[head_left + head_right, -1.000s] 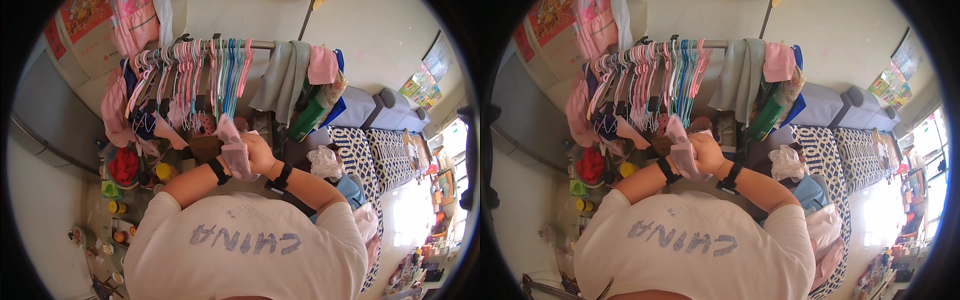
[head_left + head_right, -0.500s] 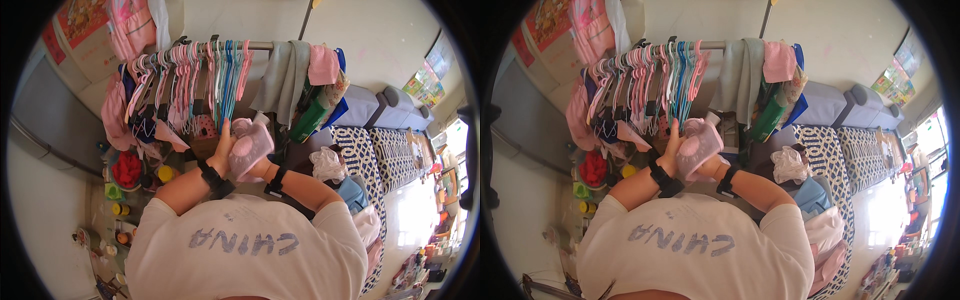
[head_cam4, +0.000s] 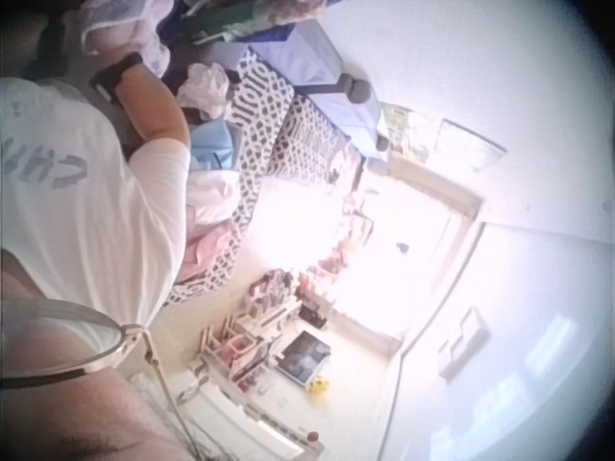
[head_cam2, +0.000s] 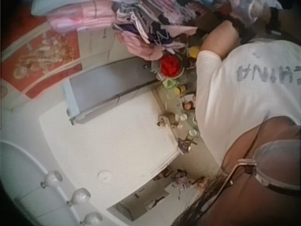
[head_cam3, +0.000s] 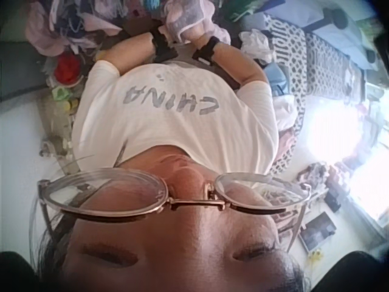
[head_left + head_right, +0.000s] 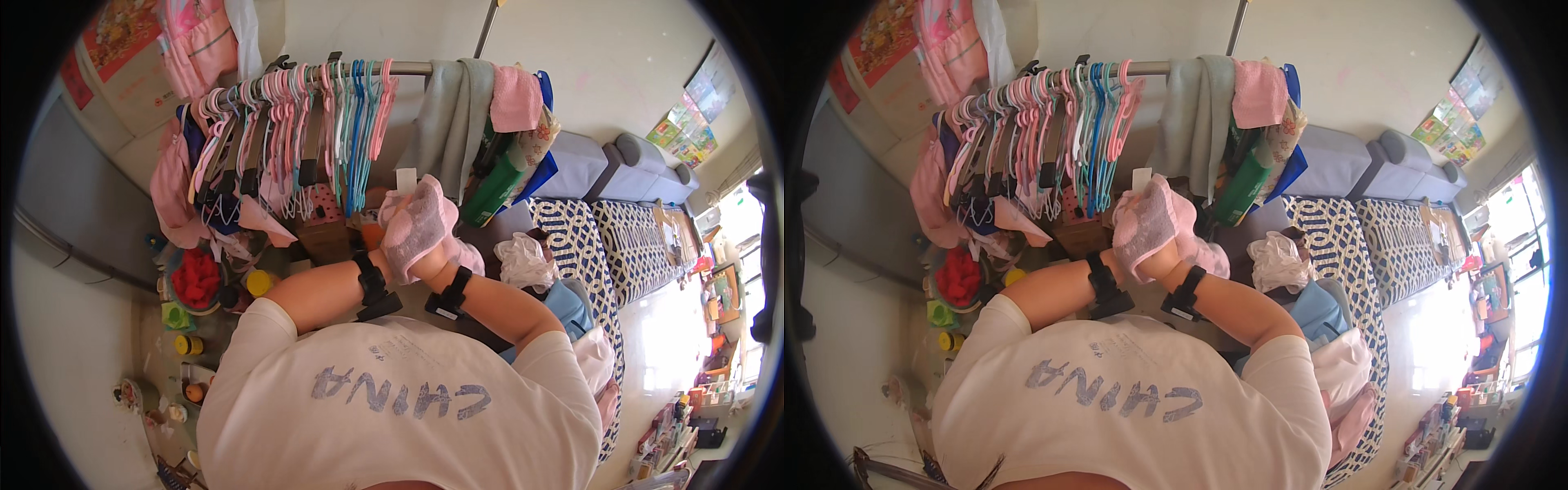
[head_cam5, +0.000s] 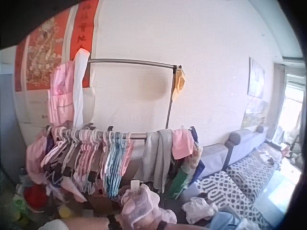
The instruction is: The person assembles a dustpan and broom by connecting the handle to the dustpan head, then moves through the kitchen and living area. They wash their hands at the sink, dry them with a towel, and retrieve a yellow box from the refrigerator before placing it on the table.
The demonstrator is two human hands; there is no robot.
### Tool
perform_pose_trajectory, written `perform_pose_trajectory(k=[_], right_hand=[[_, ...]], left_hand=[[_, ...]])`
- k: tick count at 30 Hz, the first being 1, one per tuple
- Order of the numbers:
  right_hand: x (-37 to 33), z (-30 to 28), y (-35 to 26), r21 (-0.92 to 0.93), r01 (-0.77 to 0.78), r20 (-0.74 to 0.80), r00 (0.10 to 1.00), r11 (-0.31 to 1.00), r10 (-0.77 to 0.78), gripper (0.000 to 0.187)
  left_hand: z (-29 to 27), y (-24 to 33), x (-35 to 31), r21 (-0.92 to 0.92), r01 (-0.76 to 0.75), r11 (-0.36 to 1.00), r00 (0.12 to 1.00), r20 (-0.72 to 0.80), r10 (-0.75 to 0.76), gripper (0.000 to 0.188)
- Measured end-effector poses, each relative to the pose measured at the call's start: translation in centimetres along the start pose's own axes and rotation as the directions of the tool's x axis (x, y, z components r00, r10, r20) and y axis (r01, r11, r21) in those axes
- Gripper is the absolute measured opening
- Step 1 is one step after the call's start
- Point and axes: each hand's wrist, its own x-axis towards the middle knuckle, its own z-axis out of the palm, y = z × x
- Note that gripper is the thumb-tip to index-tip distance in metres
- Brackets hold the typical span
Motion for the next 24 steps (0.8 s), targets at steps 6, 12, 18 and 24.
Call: perform_pose_trajectory(k=[6,12,18,24], right_hand=[[1.1,-1.8,0.6,0.389,0.159,0.171,0.956,0.907,-0.240,0.036],[4.3,-2.6,-1.4,0.191,0.423,0.213,0.863,0.886,-0.458,0.038],[5.5,-2.7,-7.5,-0.202,0.494,0.028,0.866,0.846,-0.499,0.038],[14.4,-6.6,-19.4,-0.468,0.647,-0.005,0.679,0.602,-0.734,0.027]], left_hand=[[-0.2,-1.4,1.4,0.130,-0.043,0.991,0.999,0.029,0.039,0.043],[0.4,-0.6,1.9,0.363,-0.151,0.920,0.984,0.145,0.104,0.040],[3.8,5.2,2.6,0.901,-0.422,0.105,0.894,0.394,0.212,0.047],[6.7,8.7,-1.2,0.863,-0.503,-0.051,0.808,0.491,0.327,0.053]])
